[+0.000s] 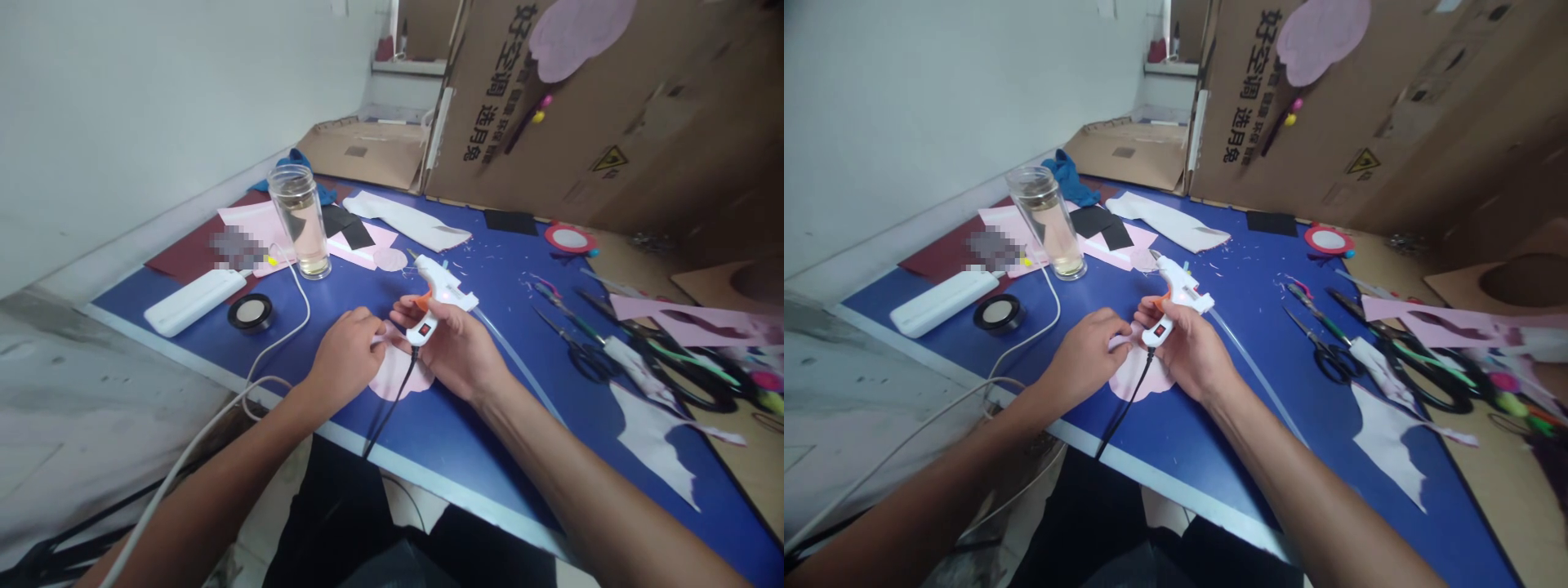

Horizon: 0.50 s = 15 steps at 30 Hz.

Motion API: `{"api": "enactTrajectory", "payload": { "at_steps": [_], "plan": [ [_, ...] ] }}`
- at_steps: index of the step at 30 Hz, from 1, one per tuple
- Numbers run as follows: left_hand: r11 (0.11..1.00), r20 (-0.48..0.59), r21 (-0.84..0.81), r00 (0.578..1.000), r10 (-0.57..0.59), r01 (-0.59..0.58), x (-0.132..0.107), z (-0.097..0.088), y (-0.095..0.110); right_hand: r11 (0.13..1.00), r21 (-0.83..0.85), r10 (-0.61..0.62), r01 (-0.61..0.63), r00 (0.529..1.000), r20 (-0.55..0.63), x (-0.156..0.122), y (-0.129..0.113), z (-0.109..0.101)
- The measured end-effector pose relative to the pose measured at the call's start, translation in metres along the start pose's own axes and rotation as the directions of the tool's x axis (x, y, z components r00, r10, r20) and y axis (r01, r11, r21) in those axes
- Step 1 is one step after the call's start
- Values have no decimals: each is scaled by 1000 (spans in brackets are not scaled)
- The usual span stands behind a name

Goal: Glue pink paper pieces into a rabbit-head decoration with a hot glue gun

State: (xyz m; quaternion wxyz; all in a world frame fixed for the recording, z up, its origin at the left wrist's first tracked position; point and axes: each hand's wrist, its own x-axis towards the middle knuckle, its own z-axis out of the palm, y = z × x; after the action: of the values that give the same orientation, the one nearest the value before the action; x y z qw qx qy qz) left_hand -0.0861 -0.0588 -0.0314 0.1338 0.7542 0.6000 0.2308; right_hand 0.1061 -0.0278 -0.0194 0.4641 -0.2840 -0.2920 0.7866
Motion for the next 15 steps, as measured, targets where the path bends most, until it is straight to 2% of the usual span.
{"api": "enactTrajectory", "payload": {
  "at_steps": [15],
  "plan": [
    [997,28,65,999,36,-38,-2,1,0,1000,6,23,-23,999,-25,-1,-5,-5]
  ]
}}
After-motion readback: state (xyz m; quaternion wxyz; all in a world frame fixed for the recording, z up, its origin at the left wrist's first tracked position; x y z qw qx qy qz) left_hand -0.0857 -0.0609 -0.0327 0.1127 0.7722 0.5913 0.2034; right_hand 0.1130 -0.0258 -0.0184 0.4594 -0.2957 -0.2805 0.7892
